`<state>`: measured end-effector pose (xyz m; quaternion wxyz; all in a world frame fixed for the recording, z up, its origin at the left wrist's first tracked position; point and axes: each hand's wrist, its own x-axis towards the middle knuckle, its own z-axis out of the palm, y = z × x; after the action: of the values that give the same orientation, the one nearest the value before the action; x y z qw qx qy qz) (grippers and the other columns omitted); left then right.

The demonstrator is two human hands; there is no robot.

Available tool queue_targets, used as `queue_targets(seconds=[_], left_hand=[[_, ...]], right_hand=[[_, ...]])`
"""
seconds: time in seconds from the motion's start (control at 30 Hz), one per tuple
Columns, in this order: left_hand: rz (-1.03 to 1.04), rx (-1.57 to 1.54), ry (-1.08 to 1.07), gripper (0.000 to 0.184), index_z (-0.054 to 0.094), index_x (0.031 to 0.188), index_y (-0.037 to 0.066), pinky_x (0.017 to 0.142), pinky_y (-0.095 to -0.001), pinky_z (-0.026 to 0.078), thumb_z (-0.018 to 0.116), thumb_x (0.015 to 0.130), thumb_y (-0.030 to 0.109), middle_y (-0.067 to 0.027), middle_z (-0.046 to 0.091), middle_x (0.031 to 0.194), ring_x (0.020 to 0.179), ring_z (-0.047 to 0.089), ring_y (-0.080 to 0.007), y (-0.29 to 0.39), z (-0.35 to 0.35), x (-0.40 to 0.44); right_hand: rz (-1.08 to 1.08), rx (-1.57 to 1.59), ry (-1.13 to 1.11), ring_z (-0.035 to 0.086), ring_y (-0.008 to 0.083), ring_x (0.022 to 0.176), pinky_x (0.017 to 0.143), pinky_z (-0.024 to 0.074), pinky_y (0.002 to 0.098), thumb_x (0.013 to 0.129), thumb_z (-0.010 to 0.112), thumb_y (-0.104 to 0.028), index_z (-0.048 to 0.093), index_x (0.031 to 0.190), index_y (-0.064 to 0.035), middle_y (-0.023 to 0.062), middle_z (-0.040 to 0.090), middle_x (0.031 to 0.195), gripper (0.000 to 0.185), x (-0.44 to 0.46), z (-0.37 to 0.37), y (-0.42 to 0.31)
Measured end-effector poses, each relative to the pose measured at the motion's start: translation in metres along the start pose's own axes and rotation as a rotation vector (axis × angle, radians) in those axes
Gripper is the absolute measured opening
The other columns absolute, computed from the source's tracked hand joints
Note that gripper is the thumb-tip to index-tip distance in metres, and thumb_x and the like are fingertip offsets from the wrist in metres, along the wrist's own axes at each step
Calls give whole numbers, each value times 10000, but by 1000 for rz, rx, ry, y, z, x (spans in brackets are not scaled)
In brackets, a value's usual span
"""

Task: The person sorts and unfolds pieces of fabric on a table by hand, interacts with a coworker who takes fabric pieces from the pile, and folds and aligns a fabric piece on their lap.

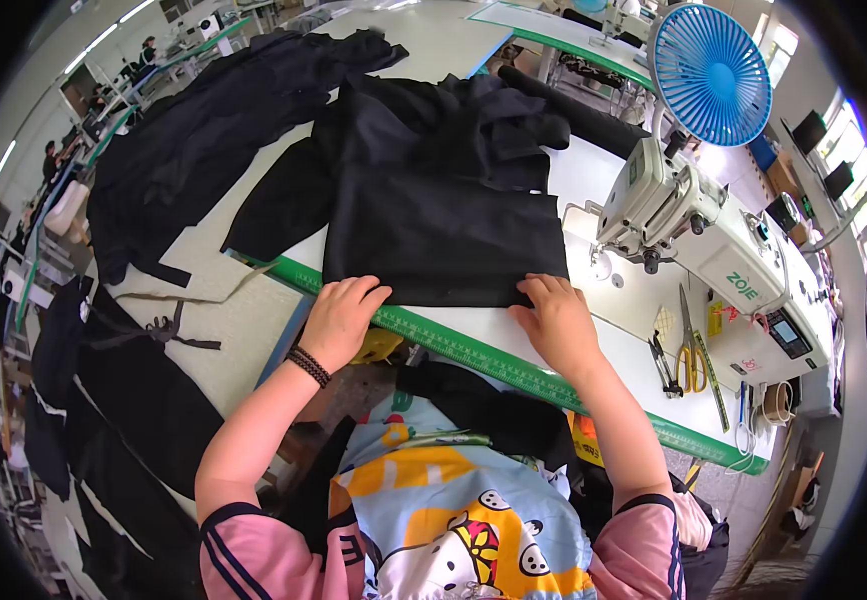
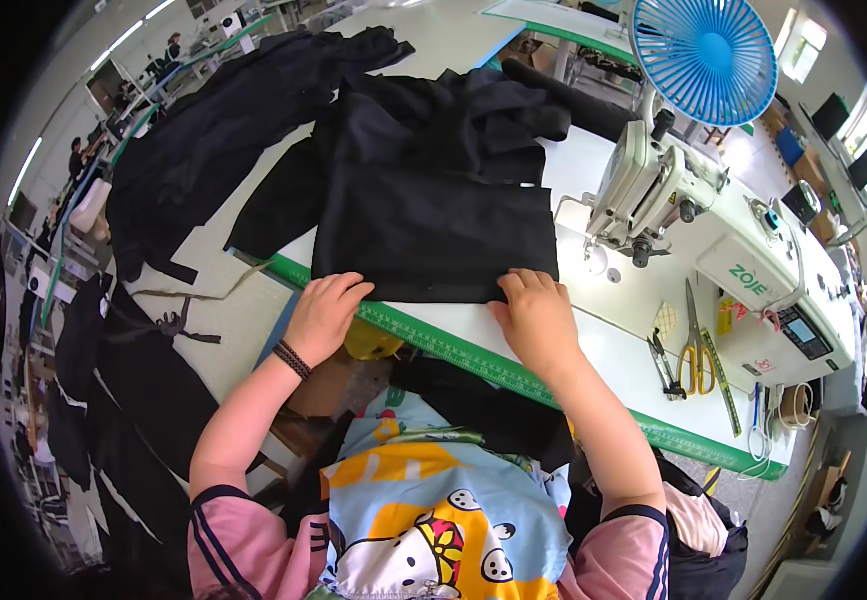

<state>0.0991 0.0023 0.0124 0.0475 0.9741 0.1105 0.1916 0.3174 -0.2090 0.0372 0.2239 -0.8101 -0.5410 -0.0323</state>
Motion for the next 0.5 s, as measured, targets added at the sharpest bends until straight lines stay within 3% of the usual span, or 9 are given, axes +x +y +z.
queue_targets(seconds=[0.07,0.13,0.27,0.33,0.43,0.5], left_hand=[[16,5,24,342,592,1075,65,869,-378,427,572,738,13,-74,564,1091,1029,537,-259,0,4,1],[25,2,45,328,600,1063,68,838,-365,444,547,742,19,-69,565,1077,1004,547,-242,0,5,4],[11,-43,19,289,620,1021,66,837,-382,457,565,744,6,-61,580,1051,984,555,-258,-3,3,9],[9,-144,-91,257,631,1014,68,845,-373,460,576,766,32,-61,588,1054,992,558,-259,-9,-5,14],[-82,-364,-412,313,629,1111,73,841,-357,487,621,800,104,-87,634,1057,983,599,-276,-29,-43,41],[-71,-499,-305,345,614,1150,70,845,-339,490,634,809,116,-91,641,1067,973,617,-239,-52,-59,62]], right_hand=[[-157,320,36,560,326,1034,881,448,416,769,662,-84,605,1044,-19,128,599,1118,289,8,-15,-15],[-343,679,-96,565,340,1047,901,452,405,771,648,-35,590,1124,-16,146,590,1156,358,5,-53,-57],[-895,1423,-686,437,350,1234,990,383,420,848,561,-7,520,1283,-40,202,436,1349,438,-17,-95,-112],[-1105,1492,-766,423,375,1246,999,376,428,859,555,2,505,1283,-9,227,417,1359,427,-20,-110,-126],[-1150,1535,-722,433,387,1235,989,386,433,867,558,-10,509,1270,6,244,427,1341,407,-20,-120,-130],[-1154,1533,-680,441,395,1227,982,393,436,872,560,-17,512,1262,17,255,434,1330,394,-18,-125,-128]])
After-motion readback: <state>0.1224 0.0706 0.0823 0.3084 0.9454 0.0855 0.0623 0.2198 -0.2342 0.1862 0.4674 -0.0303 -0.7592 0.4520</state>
